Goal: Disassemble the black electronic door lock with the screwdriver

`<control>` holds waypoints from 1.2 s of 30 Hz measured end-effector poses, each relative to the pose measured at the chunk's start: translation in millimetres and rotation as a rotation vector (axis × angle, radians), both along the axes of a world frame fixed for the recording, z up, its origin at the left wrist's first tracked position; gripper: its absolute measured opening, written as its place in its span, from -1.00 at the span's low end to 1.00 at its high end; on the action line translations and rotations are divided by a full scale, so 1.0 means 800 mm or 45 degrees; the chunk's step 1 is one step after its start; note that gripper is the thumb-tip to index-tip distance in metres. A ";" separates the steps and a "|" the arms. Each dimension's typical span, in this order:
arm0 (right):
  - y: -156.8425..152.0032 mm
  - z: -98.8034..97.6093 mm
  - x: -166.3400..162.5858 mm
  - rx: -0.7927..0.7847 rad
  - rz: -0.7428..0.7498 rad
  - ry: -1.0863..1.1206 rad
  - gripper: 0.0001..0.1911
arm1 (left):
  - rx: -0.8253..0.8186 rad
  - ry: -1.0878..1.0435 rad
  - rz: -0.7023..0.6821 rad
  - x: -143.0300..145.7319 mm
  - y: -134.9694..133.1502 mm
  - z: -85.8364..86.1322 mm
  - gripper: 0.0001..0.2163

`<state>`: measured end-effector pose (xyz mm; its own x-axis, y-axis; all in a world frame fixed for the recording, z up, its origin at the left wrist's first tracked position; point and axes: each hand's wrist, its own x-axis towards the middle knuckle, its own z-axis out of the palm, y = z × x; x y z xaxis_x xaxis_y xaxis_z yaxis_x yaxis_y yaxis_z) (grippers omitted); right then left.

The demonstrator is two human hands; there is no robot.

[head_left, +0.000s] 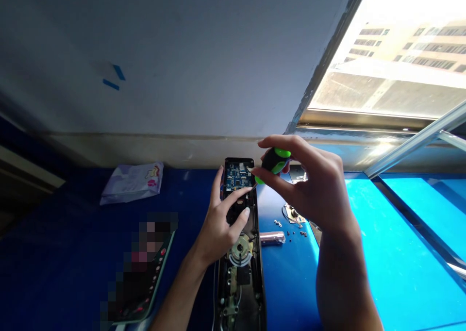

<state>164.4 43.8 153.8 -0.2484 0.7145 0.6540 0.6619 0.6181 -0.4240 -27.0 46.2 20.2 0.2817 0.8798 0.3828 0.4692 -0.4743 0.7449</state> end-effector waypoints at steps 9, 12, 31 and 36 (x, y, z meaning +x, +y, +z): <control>-0.004 0.002 -0.004 0.057 -0.087 -0.091 -0.85 | -0.039 -0.034 -0.012 0.000 -0.001 0.000 -0.63; -0.002 -0.001 -0.010 0.147 -0.188 -0.115 -0.88 | -0.068 -0.092 -0.003 0.001 0.000 -0.001 -0.61; -0.007 0.003 -0.018 -0.066 0.033 0.064 -0.82 | 0.034 -0.314 -0.001 0.002 0.002 -0.009 -0.69; -0.011 0.004 -0.020 0.006 -0.101 -0.019 -0.83 | 0.047 -0.308 -0.011 0.002 0.002 -0.011 -0.66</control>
<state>148.1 34.7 157.4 -0.2013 0.7292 0.6540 0.7151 0.5657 -0.4107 -25.3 48.0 11.7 0.1852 0.8619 0.4720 0.2753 -0.5066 0.8171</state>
